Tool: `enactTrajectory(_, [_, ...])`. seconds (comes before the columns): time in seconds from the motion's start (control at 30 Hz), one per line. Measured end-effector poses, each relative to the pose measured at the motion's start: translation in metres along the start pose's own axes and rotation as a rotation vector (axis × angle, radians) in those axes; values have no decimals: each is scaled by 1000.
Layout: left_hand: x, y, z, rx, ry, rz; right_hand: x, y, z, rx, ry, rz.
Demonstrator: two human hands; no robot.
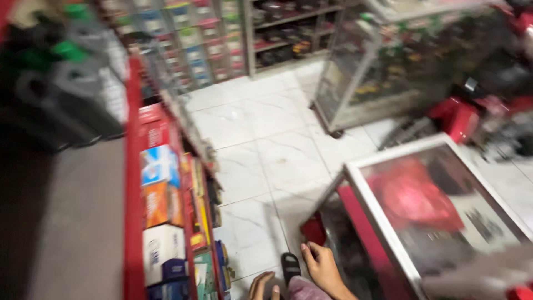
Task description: The person repeatedly picks up blue and white plastic bottles from a glass display counter and places them onto a red metal shelf. The person handles the bottles one by one, moving them from the counter to the shelf in a repetitive sequence.
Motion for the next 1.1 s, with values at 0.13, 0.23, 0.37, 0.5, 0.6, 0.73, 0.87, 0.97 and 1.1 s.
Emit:
enactTrajectory(0.13, [-6, -9, 5, 9, -92, 32, 43, 7, -26, -37, 147, 83])
enactTrajectory(0.23, [-9, 10, 26, 4, -154, 37, 71, 5, -46, -166, 173, 173])
enactTrajectory(0.37, [-30, 88, 53, -39, -279, -31, 117, -21, -74, -35, 230, 120])
enactTrajectory(0.5, [-76, 158, 58, -90, -468, -134, 161, -46, -111, 125, 162, 127])
enactTrajectory(0.6, [-110, 200, 47, -122, -551, -218, 195, -49, -143, 150, 86, 162])
enactTrajectory(0.73, [-139, 239, 17, -124, -635, -282, 249, -19, -192, 137, 246, 147])
enactTrajectory(0.87, [-160, 262, -15, -117, -608, -401, 317, 26, -242, -21, 635, 220])
enactTrajectory(0.97, [-172, 270, -37, -97, -620, -444, 372, 45, -273, 12, 984, 134])
enactTrajectory(1.1, [-179, 276, -65, -140, -614, -423, 418, 64, -281, -20, 1146, 1])
Point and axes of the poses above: each hand's wrist, its own z-axis towards the middle knuckle, its own x-axis out of the back of the hand, y = z × x, the point moved 6 cm from there along z, towards the middle knuckle, and after that the axes turned 4 degrees about -z, right-handed, at the moved point
